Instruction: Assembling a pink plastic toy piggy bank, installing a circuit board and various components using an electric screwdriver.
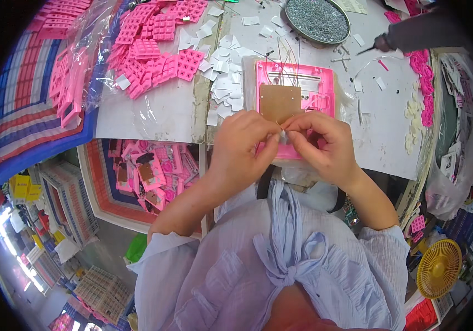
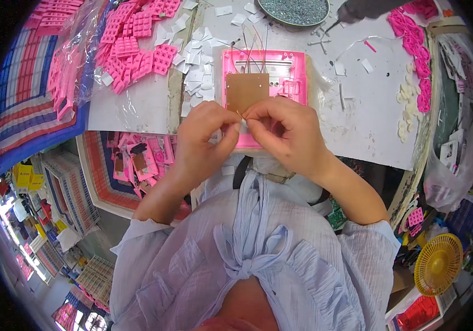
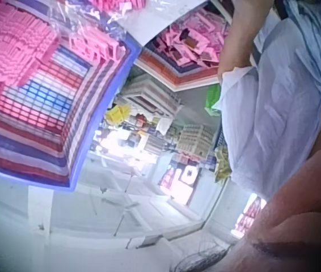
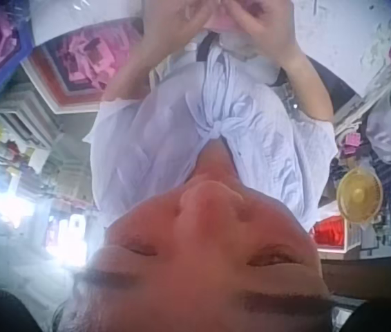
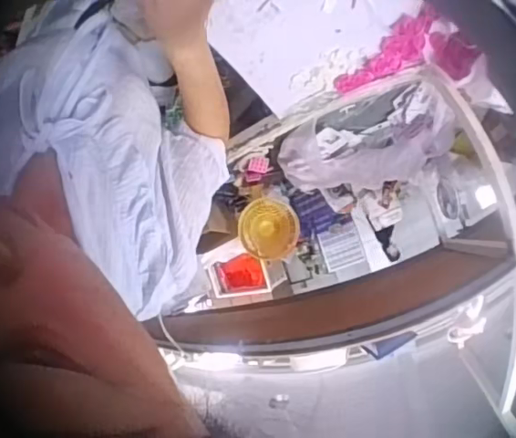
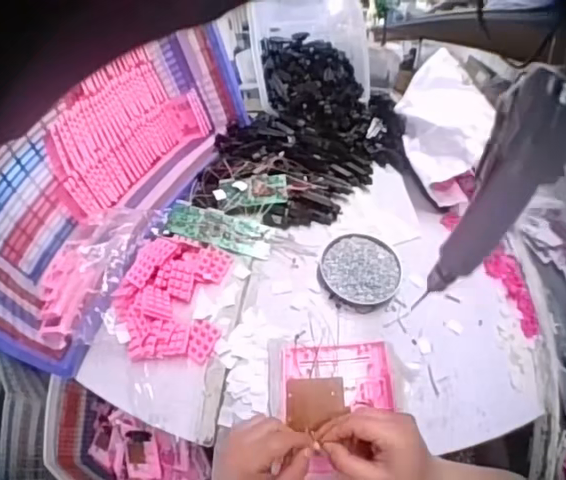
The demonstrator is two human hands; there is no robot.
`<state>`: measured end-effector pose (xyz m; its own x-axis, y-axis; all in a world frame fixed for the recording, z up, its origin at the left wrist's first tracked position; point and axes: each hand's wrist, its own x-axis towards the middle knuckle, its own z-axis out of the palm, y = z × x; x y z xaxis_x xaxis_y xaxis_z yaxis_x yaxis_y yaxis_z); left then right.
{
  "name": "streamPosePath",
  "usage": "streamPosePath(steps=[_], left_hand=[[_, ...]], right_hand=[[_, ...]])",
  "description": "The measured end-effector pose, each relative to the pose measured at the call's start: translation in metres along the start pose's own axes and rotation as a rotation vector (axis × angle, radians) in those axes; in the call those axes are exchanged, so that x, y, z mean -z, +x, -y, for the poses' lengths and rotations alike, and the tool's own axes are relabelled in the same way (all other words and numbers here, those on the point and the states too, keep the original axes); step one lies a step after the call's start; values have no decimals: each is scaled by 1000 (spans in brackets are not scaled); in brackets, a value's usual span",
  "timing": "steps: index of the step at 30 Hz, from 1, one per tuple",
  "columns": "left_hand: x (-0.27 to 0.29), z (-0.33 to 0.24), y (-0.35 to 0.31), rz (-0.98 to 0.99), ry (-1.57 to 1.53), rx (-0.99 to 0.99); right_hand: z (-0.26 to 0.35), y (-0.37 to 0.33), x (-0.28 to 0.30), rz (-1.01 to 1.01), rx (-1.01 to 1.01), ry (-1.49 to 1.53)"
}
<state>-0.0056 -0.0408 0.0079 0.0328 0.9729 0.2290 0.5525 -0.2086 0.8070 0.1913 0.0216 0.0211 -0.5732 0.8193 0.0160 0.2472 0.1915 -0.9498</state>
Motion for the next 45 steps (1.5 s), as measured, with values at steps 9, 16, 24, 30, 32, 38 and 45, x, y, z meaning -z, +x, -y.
streamPosePath(steps=[9, 16, 24, 30, 32, 38, 45], left_hand=[[23, 7, 30, 443, -649, 646], [28, 7, 39, 456, -261, 155], [14, 19, 30, 304, 54, -318], [8, 26, 26, 274, 158, -416], [7, 28, 24, 263, 156, -423], [5, 30, 23, 255, 115, -381], [48, 44, 61, -240, 273, -161]], right_hand=[[1, 2, -11, -73, 506, -544], [2, -4, -10, -47, 490, -574], [-9, -13, 0, 11, 486, -649], [-14, -16, -6, 52, 489, -679], [-16, -15, -8, 53, 494, -675], [-9, -14, -9, 140, 437, -761], [-5, -14, -4, 224, 438, -786]])
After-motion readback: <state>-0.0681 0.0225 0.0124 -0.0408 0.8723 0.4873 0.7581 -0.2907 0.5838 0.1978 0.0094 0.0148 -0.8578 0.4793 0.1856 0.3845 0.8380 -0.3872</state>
